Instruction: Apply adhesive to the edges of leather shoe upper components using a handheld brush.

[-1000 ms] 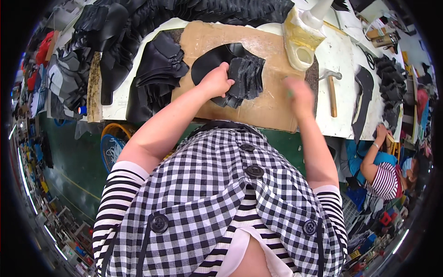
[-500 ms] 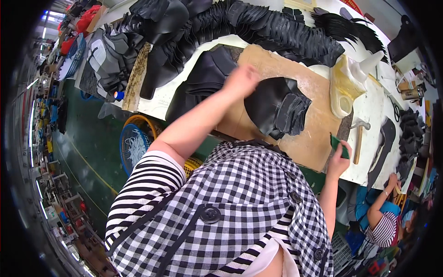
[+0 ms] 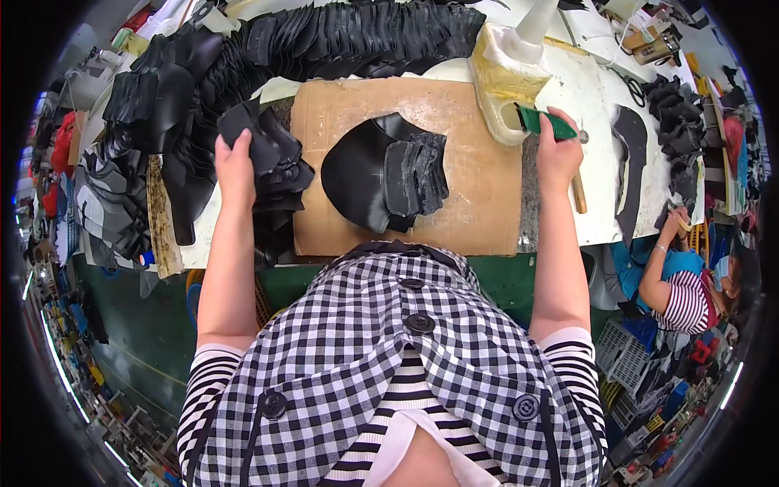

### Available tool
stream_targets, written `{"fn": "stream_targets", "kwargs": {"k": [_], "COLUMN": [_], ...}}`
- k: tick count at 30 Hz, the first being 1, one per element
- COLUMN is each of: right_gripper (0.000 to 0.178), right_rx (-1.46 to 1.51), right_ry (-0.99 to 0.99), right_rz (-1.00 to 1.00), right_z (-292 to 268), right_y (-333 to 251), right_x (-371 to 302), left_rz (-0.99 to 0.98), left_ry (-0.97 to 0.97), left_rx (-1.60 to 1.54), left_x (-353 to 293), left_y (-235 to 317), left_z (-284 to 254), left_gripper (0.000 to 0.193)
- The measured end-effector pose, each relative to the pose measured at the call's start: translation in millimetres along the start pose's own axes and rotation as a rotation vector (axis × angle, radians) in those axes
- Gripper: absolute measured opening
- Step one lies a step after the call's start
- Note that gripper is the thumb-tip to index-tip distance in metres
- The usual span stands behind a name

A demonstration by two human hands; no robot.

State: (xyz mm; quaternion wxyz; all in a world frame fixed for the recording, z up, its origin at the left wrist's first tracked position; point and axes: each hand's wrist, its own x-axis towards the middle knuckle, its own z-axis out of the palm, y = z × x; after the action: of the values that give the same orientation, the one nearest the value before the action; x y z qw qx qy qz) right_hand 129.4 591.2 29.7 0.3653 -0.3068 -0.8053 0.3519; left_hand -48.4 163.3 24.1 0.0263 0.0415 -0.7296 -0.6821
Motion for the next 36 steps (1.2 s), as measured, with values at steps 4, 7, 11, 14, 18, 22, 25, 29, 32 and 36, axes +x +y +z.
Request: {"fn": "stream_targets", "kwargs": {"k": [4, 7, 11, 14, 18, 22, 25, 29, 32, 36], "right_gripper": [0.015, 0.017, 0.019, 0.021, 0.022, 0.025, 0.026, 0.02, 0.017, 0.016], "right_rx": [-0.132, 0.179, 0.38, 0.48, 0.577, 0.707, 0.609, 0.639, 0.321, 0.245], "right_ry": [-0.142, 0.035, 0.051, 0.047, 0.092, 0.056, -0.269, -0.536, -0.415, -0.543], "right_rz": [0.024, 0.056, 0.144, 0.191, 0.321, 0.445, 0.384, 0.295, 0.001, -0.143], "right_z": [11, 3, -7, -7, -8, -16, -4, 56, 77, 65], "right_y": [13, 7, 25, 28, 28, 22, -20, -41, -43, -50], "right_x": [6, 1, -14, -21, -31, -44, -76, -123, -117, -123], "left_rz": [-0.06, 0.14, 0.276, 0.148, -0.055, -0.104, -0.358, -0.337, -0.301, -0.321], "left_ry": [0.034, -0.004, -0.243, -0.536, -0.58, -0.621, -0.708, -0.73, -0.703, -0.626], "left_rx": [-0.044, 0.071, 0.815, 0.585, 0.571, 0.624, 0.422, 0.549, 0.553, 0.418], "left_x": [-26, -46, -93, -114, -123, -118, -115, -118, -119, -124], "left_y": [57, 94, 111, 32, -35, -34, -33, -16, -14, -33], "left_z": [-17, -25, 27, 87, 122, 118, 113, 120, 119, 115], "left_gripper": [0.025, 0.028, 0.035, 0.031, 0.031, 0.032, 0.034, 0.034, 0.036, 0.043]}}
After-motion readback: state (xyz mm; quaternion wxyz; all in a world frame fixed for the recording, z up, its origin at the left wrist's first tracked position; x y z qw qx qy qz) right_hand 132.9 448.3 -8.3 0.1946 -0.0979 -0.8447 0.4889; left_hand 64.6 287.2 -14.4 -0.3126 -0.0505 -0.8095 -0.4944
